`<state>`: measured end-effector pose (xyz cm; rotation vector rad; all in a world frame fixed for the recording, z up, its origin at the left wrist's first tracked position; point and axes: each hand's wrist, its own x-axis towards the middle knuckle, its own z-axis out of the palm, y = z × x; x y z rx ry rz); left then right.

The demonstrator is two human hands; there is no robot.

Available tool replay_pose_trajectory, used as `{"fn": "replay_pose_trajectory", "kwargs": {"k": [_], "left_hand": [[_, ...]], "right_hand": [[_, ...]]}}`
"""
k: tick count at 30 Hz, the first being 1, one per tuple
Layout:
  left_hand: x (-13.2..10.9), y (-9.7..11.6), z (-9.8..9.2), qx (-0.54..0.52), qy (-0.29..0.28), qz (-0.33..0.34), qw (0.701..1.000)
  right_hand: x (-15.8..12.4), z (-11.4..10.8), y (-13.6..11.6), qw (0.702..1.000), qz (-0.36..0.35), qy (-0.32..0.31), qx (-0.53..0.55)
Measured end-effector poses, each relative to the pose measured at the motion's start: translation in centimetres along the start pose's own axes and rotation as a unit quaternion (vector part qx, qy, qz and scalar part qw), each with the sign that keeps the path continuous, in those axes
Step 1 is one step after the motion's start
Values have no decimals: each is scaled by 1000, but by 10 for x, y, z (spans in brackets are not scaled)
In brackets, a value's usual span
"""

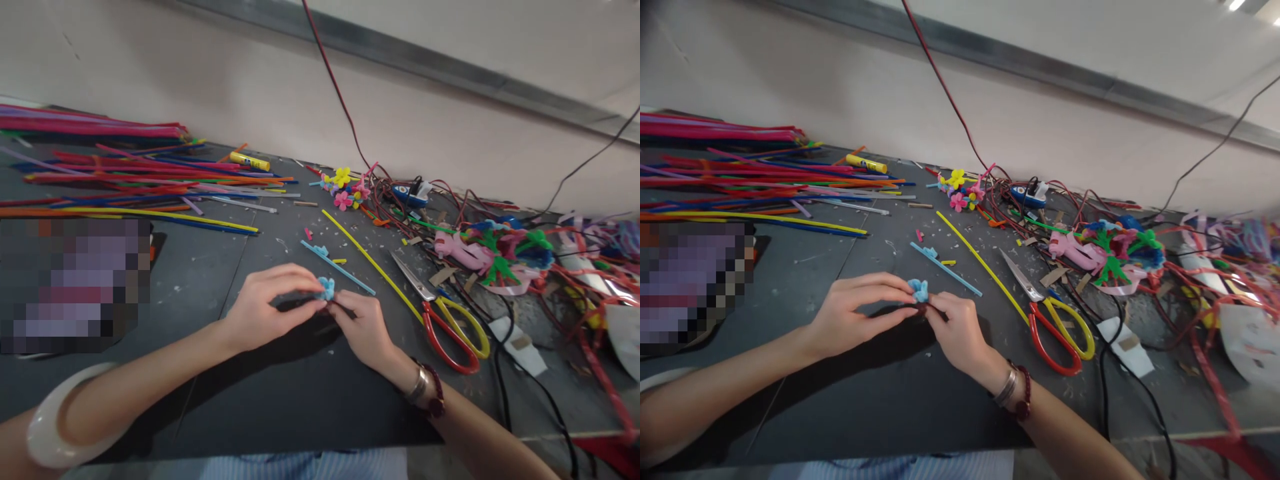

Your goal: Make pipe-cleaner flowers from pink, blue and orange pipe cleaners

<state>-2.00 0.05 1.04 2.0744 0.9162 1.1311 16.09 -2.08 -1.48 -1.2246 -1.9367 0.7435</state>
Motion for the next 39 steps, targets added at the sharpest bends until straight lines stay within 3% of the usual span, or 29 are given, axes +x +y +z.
{"fn": "replay_pose_trajectory", "kwargs": {"k": [2, 7, 10, 18, 24, 29, 39], "left_hand": [[2, 0, -2, -32, 15, -47, 998], [7, -2, -2, -103, -64, -145, 982], [9, -3, -2, -124, -60, -191, 972], [9, -5, 0, -121, -42, -224, 966], [10, -8, 0, -228, -25, -275, 934], [9, -3, 4, -229, -82, -268, 932], [3, -4, 7, -192, -86, -211, 955]], "right_hand": [[0, 0, 0, 1000, 1, -15, 1], [-1, 1, 0, 999, -19, -42, -8], [-1, 1, 1, 998, -41, -48, -9], [-1, 3, 0, 997, -54, -54, -23], [1, -1, 0, 1000, 0, 14, 21], [1, -2, 0, 998, 14, 52, 29], [-1, -2, -2, 997, -3, 13, 81]]}}
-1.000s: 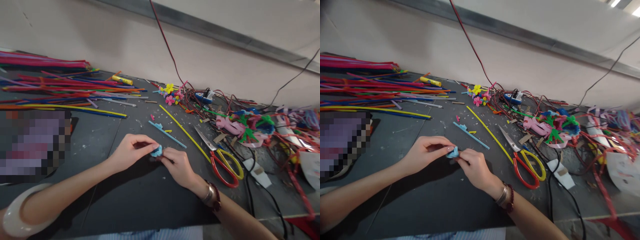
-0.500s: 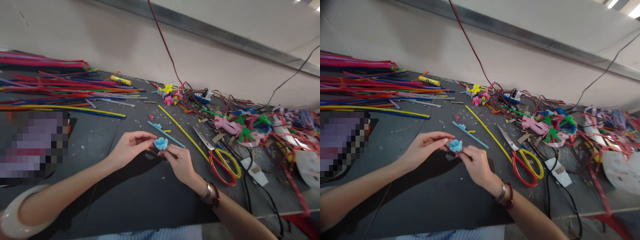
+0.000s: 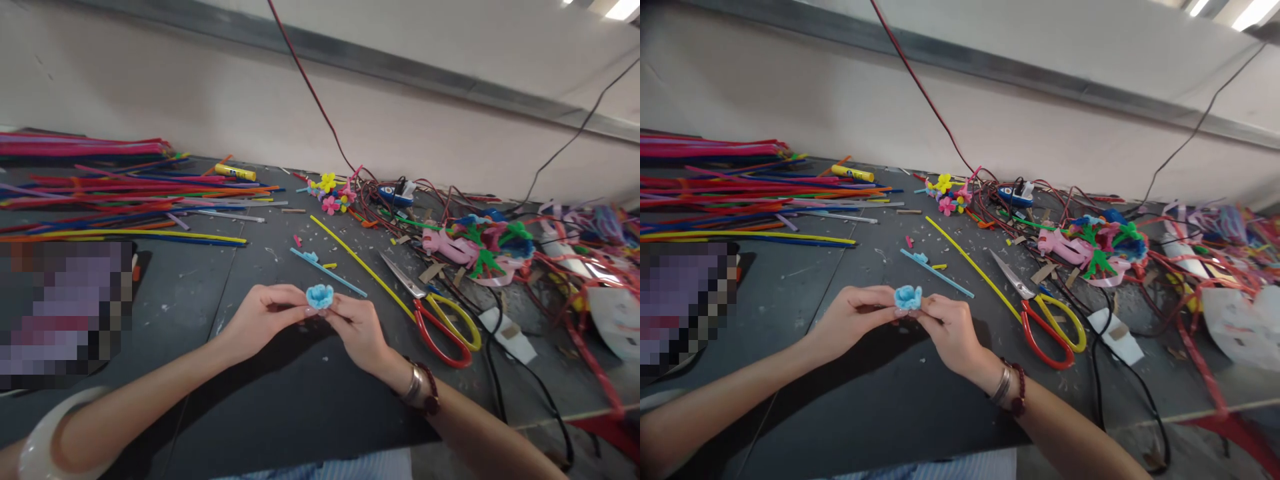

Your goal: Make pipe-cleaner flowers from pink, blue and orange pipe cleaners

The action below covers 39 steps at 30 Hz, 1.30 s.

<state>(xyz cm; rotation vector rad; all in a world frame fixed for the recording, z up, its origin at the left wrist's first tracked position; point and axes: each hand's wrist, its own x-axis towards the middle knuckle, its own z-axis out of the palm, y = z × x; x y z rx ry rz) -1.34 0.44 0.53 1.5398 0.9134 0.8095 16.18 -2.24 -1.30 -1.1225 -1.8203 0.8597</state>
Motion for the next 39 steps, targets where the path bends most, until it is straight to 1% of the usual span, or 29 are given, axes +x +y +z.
{"fn": "replay_pose_trajectory", "kwargs": {"k": [5, 10, 15, 19, 22, 26, 29, 33, 39], "left_hand": [[-1, -2, -1, 37, 9, 39, 999], [-3, -2, 1, 114, 62, 104, 986], [-6, -3, 4, 171, 92, 159, 968], [-7, -6, 4, 212, 105, 188, 953], [-6, -5, 4, 225, 98, 181, 952], [-5, -3, 4, 211, 67, 153, 963], [-3, -3, 4, 185, 42, 124, 974], [0, -3, 1, 156, 38, 102, 982], [0, 0, -3, 151, 30, 97, 983]], "right_hand": [[-1, 0, -1, 999, -26, -17, -34], [-4, 3, -1, 993, -52, -41, -93], [-6, 12, -2, 985, -102, -12, -140], [-8, 17, -3, 981, -104, -27, -164], [-9, 18, -3, 979, -88, -53, -175], [-10, 18, -3, 976, -77, -74, -188], [-10, 19, -4, 969, -67, -77, -223], [-10, 19, -7, 963, -55, -78, -251], [-8, 17, -12, 973, -47, -64, -217]]}}
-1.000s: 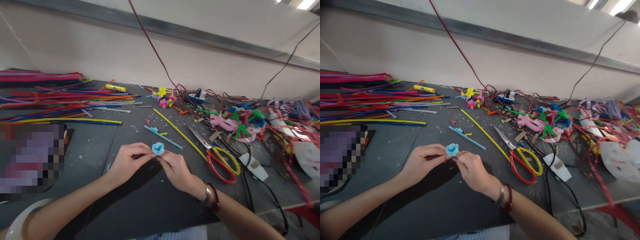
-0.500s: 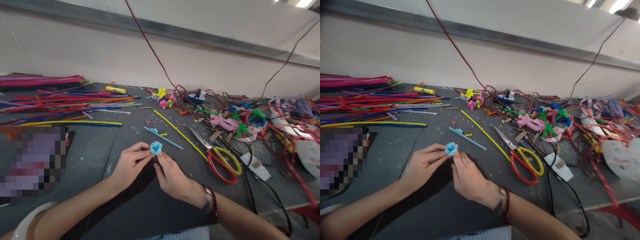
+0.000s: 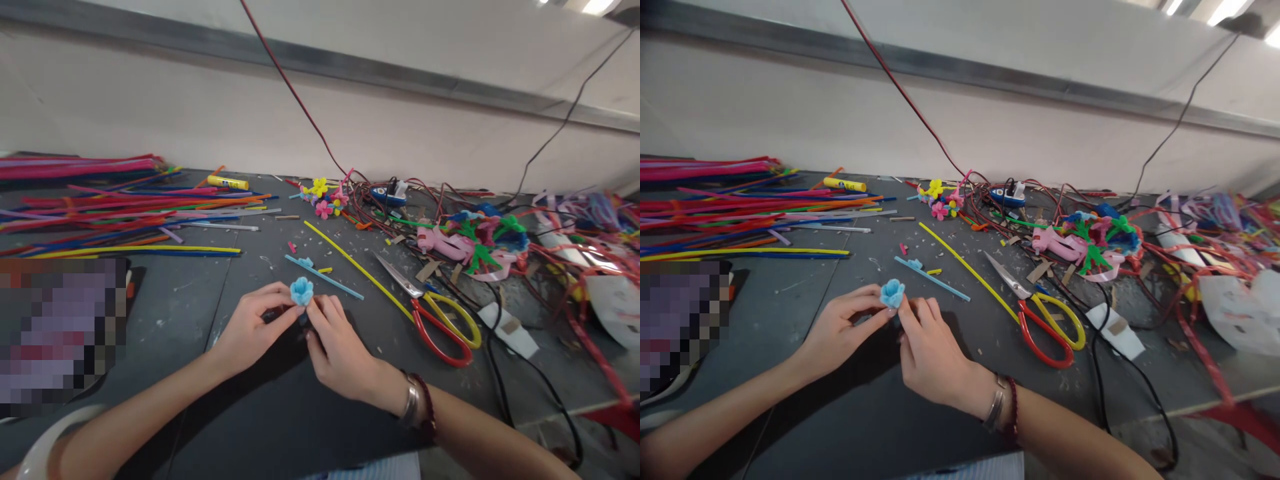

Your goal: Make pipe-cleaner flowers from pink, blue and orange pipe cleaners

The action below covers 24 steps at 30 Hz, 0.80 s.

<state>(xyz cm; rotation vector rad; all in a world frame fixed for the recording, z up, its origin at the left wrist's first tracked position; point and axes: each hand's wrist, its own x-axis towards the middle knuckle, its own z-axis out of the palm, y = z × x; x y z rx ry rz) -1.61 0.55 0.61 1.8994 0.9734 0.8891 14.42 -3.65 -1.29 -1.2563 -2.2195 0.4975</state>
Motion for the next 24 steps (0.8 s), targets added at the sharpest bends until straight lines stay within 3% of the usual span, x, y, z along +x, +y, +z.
{"fn": "replay_pose_trajectory", "kwargs": {"k": [7, 11, 14, 20, 24], "left_hand": [[1, -3, -2, 5, -31, -24, 999], [5, -7, -6, 6, -14, -40, 999], [10, -8, -12, -12, 15, -66, 998], [16, -13, -17, -66, 48, -107, 991], [15, -15, -15, -127, 39, -131, 982]], "right_hand": [[12, -10, 12, 997, -40, 40, -44], [21, -18, 38, 979, 31, 99, -177], [23, -22, 52, 970, 75, 75, -220], [20, -41, 53, 970, 66, 18, -234], [22, -35, 55, 977, 46, 41, -202]]}}
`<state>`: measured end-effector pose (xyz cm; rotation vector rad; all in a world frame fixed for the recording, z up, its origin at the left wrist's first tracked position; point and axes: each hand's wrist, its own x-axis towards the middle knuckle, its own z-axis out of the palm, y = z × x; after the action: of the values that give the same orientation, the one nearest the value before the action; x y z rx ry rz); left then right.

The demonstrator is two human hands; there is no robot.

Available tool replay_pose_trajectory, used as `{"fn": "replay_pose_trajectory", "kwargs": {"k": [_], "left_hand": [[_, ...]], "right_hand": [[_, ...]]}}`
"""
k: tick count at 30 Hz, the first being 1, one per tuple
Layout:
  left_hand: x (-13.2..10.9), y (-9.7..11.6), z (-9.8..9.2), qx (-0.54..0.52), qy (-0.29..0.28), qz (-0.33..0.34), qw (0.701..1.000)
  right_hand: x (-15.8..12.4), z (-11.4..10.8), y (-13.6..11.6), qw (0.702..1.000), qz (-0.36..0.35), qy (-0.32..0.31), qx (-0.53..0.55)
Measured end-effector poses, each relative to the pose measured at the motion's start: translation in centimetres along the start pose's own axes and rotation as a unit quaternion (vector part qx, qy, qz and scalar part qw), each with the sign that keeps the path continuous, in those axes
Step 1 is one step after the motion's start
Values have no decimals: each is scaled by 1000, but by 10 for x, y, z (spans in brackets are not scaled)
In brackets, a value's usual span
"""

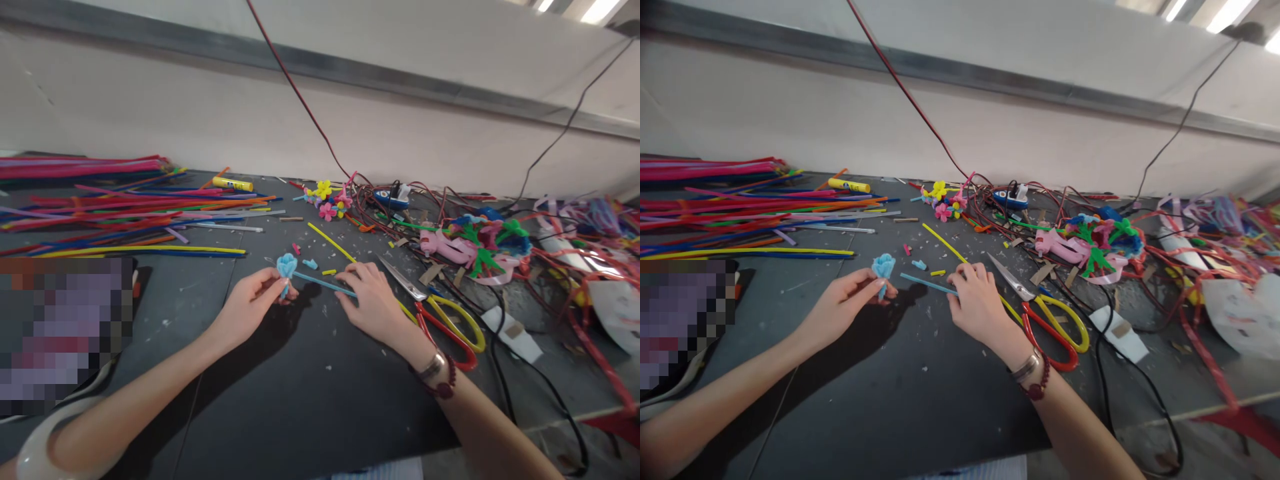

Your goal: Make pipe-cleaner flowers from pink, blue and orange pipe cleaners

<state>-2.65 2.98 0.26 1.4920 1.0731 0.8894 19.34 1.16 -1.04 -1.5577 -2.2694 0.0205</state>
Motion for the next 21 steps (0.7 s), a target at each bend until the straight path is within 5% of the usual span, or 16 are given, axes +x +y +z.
{"fn": "replay_pose_trajectory", "kwargs": {"k": [6, 13, 21], "left_hand": [[-5, 0, 2, -10, -16, -2, 1000], [-4, -2, 2, 15, 6, 13, 1000], [-12, 0, 12, 77, -18, 30, 996]], "right_hand": [[12, 23, -18, 998, -16, -4, 60], [7, 15, -22, 979, 6, 49, 200], [-3, 11, -43, 950, -8, 34, 312]]}}
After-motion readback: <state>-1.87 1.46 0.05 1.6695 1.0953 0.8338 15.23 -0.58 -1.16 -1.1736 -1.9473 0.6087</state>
